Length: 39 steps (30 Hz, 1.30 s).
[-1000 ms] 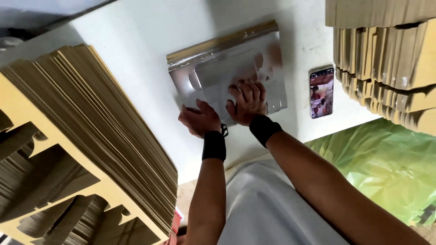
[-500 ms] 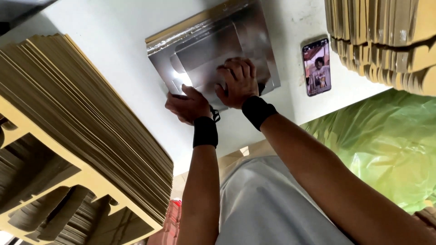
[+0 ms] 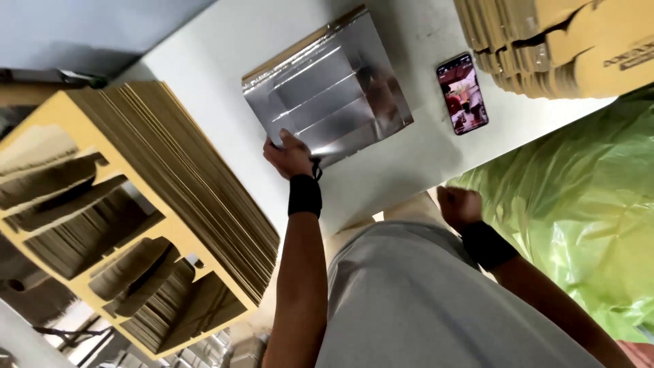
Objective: Punching out pre-cut box shapes from cardboard sheets and removing the waste frames to prepare them for assembly.
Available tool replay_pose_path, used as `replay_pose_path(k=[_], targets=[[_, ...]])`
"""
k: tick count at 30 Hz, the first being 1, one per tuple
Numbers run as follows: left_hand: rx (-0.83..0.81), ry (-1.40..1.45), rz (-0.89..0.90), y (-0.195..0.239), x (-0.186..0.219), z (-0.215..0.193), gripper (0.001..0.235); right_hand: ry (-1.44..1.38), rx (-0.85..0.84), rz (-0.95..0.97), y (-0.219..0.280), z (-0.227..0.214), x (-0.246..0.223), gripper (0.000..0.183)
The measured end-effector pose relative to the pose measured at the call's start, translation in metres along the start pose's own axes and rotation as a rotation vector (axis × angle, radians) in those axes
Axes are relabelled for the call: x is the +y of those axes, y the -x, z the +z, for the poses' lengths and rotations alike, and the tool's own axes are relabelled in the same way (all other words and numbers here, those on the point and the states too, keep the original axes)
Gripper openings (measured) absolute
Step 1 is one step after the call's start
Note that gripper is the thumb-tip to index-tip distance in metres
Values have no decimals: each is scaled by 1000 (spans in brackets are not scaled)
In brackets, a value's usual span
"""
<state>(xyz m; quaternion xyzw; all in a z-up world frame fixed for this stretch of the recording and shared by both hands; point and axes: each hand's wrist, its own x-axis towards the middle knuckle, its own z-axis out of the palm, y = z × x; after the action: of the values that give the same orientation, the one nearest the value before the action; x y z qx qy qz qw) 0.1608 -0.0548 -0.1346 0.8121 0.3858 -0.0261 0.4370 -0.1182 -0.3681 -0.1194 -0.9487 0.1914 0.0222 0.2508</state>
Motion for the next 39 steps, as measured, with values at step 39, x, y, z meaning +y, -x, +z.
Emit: replay_pose_path(k=[39], targets=[[-852, 496, -447, 148, -63, -183, 66, -825, -678, 618, -67, -83, -13, 47]])
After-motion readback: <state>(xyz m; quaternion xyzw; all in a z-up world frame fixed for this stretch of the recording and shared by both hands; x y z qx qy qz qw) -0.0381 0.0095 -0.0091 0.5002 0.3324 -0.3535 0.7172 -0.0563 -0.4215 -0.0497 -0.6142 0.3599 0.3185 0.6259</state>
